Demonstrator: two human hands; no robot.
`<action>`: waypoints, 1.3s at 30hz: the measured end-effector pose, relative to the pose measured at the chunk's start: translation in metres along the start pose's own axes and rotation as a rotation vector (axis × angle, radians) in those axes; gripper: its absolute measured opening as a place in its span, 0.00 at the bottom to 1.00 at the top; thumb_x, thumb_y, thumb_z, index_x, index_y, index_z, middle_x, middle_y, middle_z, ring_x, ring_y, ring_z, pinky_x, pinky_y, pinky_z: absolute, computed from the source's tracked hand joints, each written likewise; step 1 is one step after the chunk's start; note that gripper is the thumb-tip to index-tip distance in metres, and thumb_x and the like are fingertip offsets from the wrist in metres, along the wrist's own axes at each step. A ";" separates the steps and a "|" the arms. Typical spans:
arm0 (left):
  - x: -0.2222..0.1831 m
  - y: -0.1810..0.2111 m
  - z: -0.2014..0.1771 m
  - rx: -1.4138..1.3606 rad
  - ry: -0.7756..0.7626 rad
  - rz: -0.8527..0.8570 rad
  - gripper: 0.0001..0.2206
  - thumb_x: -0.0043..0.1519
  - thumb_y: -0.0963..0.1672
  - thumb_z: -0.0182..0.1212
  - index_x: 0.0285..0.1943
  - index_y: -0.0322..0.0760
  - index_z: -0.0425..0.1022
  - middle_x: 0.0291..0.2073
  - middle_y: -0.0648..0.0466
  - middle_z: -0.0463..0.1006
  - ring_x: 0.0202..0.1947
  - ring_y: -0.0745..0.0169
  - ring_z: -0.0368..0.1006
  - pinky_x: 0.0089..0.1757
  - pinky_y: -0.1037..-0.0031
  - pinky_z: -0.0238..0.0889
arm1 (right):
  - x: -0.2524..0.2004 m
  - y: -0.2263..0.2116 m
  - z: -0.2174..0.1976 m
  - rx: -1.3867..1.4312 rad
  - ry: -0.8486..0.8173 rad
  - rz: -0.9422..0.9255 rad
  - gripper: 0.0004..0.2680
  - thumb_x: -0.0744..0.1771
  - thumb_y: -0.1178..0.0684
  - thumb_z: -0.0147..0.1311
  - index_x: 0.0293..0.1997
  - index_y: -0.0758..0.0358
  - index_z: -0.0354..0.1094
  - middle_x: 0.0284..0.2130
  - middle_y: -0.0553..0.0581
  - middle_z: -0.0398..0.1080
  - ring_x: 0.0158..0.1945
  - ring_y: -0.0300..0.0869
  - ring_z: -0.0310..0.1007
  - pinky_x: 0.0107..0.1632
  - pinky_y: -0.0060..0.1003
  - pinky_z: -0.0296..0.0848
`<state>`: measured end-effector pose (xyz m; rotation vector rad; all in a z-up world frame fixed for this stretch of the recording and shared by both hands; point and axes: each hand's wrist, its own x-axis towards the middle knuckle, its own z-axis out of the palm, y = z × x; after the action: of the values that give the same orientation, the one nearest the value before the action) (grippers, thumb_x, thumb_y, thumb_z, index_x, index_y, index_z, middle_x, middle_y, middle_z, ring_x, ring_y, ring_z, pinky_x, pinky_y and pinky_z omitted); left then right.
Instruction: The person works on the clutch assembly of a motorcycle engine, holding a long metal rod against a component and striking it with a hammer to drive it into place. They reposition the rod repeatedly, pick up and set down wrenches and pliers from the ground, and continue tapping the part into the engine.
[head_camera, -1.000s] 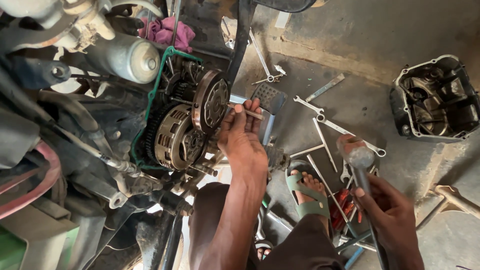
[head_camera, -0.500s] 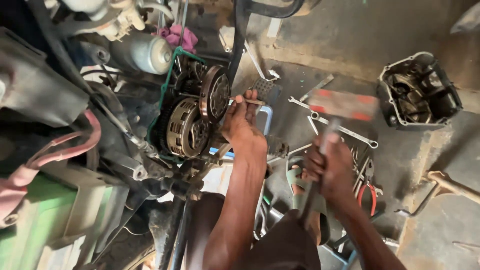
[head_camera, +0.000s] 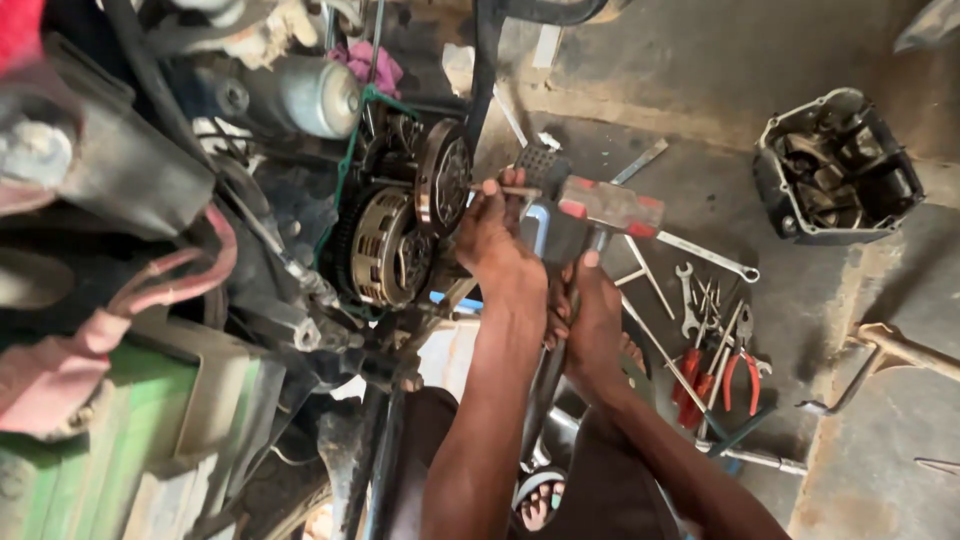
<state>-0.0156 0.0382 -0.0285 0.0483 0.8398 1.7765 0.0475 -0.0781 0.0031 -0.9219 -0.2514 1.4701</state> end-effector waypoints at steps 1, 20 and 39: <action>-0.003 0.003 0.004 0.010 0.027 -0.015 0.10 0.60 0.37 0.66 0.47 0.24 0.72 0.42 0.41 0.80 0.43 0.49 0.80 0.50 0.65 0.76 | 0.003 0.000 -0.001 -0.089 -0.017 -0.020 0.17 0.72 0.35 0.41 0.36 0.60 0.57 0.17 0.48 0.54 0.14 0.33 0.50 0.17 0.31 0.54; -0.013 0.010 0.011 0.105 -0.017 0.038 0.10 0.61 0.39 0.65 0.47 0.23 0.75 0.42 0.41 0.81 0.45 0.47 0.80 0.51 0.63 0.74 | 0.010 0.000 -0.010 -0.148 -0.077 0.046 0.18 0.72 0.37 0.39 0.30 0.60 0.56 0.16 0.49 0.55 0.13 0.34 0.53 0.17 0.32 0.56; -0.003 -0.002 -0.004 0.038 -0.120 -0.103 0.07 0.59 0.37 0.67 0.43 0.27 0.75 0.41 0.40 0.82 0.45 0.47 0.80 0.54 0.61 0.74 | 0.005 -0.007 -0.005 -0.137 -0.033 0.049 0.18 0.71 0.35 0.43 0.35 0.60 0.58 0.16 0.48 0.54 0.13 0.33 0.51 0.16 0.31 0.54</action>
<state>-0.0141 0.0344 -0.0315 0.1337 0.7761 1.6444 0.0561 -0.0745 0.0026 -1.0207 -0.3593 1.5286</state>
